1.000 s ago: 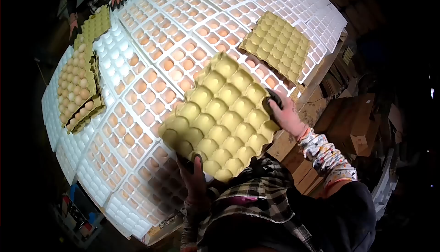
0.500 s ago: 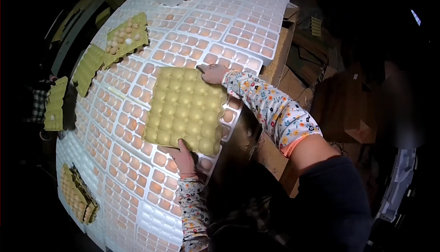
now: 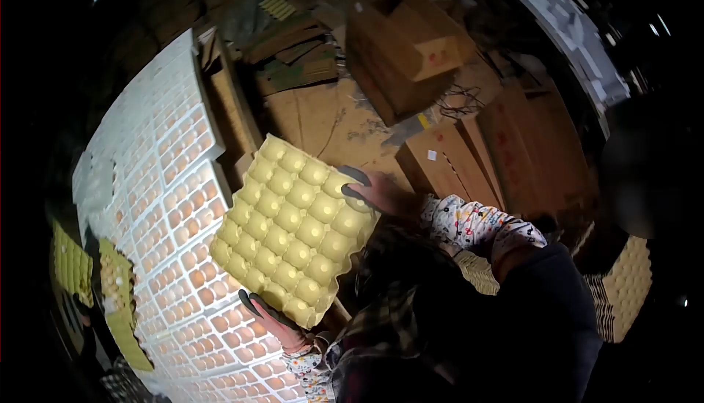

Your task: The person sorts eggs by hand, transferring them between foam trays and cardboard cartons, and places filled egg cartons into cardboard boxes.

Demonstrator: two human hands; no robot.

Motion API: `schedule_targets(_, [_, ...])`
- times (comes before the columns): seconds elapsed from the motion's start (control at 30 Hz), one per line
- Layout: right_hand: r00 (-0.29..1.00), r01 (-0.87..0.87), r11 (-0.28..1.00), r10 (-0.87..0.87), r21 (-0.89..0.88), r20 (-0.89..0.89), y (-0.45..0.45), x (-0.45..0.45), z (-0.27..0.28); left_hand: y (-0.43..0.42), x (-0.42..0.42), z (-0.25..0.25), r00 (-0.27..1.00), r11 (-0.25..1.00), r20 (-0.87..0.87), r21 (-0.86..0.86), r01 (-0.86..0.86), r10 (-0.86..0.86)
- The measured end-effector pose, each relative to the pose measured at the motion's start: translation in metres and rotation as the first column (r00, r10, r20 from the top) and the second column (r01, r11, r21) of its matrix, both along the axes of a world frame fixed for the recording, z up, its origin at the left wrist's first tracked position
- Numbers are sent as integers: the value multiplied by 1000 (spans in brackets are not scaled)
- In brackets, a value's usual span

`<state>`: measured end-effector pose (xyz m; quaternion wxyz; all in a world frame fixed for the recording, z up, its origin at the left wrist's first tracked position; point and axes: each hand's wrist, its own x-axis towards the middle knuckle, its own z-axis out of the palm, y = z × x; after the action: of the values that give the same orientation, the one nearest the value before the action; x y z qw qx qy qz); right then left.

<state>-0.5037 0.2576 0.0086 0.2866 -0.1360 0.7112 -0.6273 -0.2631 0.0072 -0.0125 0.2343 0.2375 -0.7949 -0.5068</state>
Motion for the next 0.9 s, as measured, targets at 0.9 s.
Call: schedule_targets(0.9, [-691,487,-860,-485,151,-536,516,519,217,412,-390,-54,-115,-78,323,125,989,-939])
